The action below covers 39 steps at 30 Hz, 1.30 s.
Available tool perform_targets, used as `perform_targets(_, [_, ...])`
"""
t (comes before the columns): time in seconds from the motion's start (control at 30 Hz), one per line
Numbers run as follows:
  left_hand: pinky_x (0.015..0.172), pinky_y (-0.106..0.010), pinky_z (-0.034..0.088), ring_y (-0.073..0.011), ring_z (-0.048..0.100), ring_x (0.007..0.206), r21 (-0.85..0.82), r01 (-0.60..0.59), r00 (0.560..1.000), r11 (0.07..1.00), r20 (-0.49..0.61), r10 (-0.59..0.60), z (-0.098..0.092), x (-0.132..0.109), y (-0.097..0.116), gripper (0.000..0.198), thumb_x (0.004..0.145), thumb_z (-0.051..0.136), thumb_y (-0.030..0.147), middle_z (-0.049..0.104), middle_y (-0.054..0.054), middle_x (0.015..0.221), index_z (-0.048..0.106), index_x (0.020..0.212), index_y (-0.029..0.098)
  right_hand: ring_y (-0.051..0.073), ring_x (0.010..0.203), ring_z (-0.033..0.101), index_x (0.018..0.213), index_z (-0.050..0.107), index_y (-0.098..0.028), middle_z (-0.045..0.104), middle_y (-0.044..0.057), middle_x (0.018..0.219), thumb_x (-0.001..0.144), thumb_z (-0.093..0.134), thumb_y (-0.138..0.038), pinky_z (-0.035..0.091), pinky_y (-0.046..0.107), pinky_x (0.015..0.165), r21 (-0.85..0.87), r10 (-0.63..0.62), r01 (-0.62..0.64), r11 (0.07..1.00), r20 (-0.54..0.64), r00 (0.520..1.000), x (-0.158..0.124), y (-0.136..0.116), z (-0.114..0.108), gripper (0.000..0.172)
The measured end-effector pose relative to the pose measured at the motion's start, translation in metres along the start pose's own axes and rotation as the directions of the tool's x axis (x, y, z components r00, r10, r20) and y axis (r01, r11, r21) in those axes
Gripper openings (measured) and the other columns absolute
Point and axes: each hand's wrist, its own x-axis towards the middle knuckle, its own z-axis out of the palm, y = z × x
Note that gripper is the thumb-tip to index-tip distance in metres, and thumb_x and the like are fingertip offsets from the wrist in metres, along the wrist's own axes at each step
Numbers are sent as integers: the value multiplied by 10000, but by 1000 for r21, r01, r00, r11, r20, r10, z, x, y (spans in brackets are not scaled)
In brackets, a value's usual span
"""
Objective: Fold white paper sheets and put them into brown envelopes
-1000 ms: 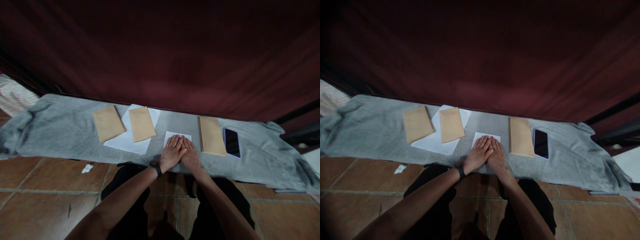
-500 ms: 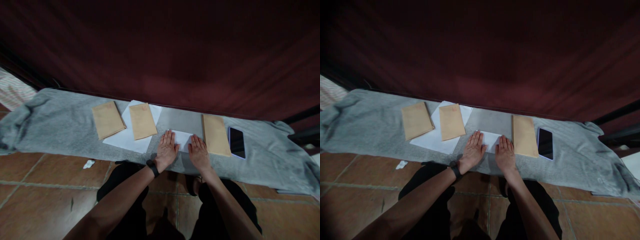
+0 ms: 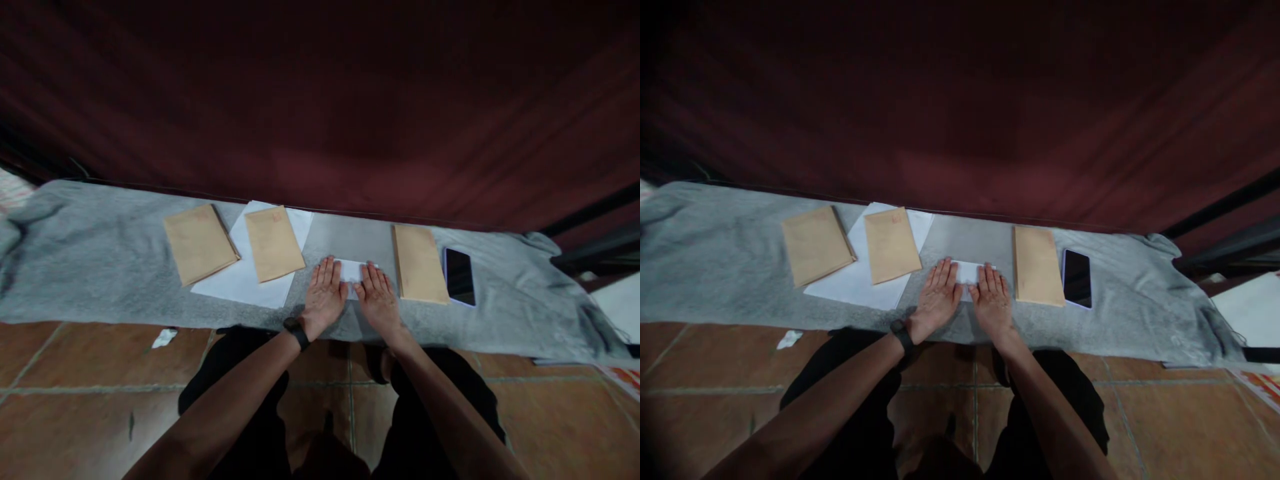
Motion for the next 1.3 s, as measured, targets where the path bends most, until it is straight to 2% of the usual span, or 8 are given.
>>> perform_targets(0.17, [1276, -439, 199, -263, 226, 1557, 23, 15, 1000, 1000, 10, -15, -1, 1, -1, 623, 1010, 322, 324, 311, -176, 1650, 326, 1564, 37, 308, 1472, 390, 1578, 342, -88, 404, 184, 1601, 1077, 286, -409, 297, 495, 1197, 0, 63, -63, 998, -8, 998, 2, 4, -3, 598])
perform_targets(0.3, [1271, -446, 212, -268, 241, 1552, 41, 15, 1000, 999, 1, -15, -1, 2, -1, 633, 1019, 322, 367, 324, -169, 1646, 325, 1568, 52, 311, 1470, 388, 1548, 404, -82, 418, 167, 1598, 1071, 304, -367, 310, 482, 1197, 9, 79, -80, 997, 28, 996, 6, 7, -7, 565])
perform_targets(0.5, [1266, -455, 218, -296, 243, 1551, 82, -1, 1000, 997, 17, 0, -2, 2, -1, 725, 1023, 333, 513, 324, -199, 1639, 331, 1561, 26, 290, 1450, 408, 1524, 447, -104, 504, 160, 1536, 1053, 350, -300, 362, 470, 1174, 104, 36, -41, 994, 48, 998, 21, 20, -15, 519])
perform_targets(0.6, [1261, -473, 223, -311, 233, 1552, 108, -3, 1000, 994, 29, 0, -1, 2, -1, 749, 1024, 332, 539, 300, -211, 1646, 325, 1560, 18, 293, 1393, 461, 1514, 453, -91, 543, 179, 1485, 1036, 377, -240, 388, 459, 1153, 125, 19, -27, 992, 67, 998, 29, 24, -18, 506])
perform_targets(0.77, [1259, -477, 228, -322, 228, 1552, 122, 0, 999, 993, 46, -5, -2, 3, -2, 748, 1023, 358, 539, 272, -222, 1653, 329, 1560, 19, 298, 1231, 559, 1443, 551, -142, 632, 168, 1313, 982, 461, -167, 451, 440, 1075, 147, 83, -93, 985, 73, 994, 39, 28, -24, 471])
perform_targets(0.9, [1251, -477, 246, -324, 256, 1543, 103, -9, 998, 995, 56, 3, -6, 4, -3, 708, 1033, 349, 507, 295, -217, 1647, 339, 1559, 33, 263, 1105, 604, 1265, 681, -217, 666, 116, 1166, 953, 496, -137, 486, 401, 1013, 180, 118, -132, 975, 83, 989, 43, 33, -27, 371])
perform_targets(1.1, [1244, -470, 252, -330, 262, 1540, 84, -8, 997, 996, 76, 2, -10, 7, -4, 679, 1032, 357, 468, 311, -220, 1640, 349, 1546, 23, 276, 1134, 589, 1247, 663, -177, 646, 141, 1181, 924, 606, -217, 487, 400, 1006, 222, 154, -170, 960, 86, 984, 45, 41, -30, 330])
perform_targets(1.3, [1220, -478, 290, -343, 307, 1520, 36, -3, 997, 999, 82, 0, -13, 11, -6, 686, 1011, 414, 462, 330, -218, 1634, 335, 1551, 47, 265, 1084, 593, 1103, 677, -173, 670, 117, 1083, 869, 634, -177, 482, 386, 981, 302, 232, -261, 917, 128, 964, 49, 41, -25, 238])
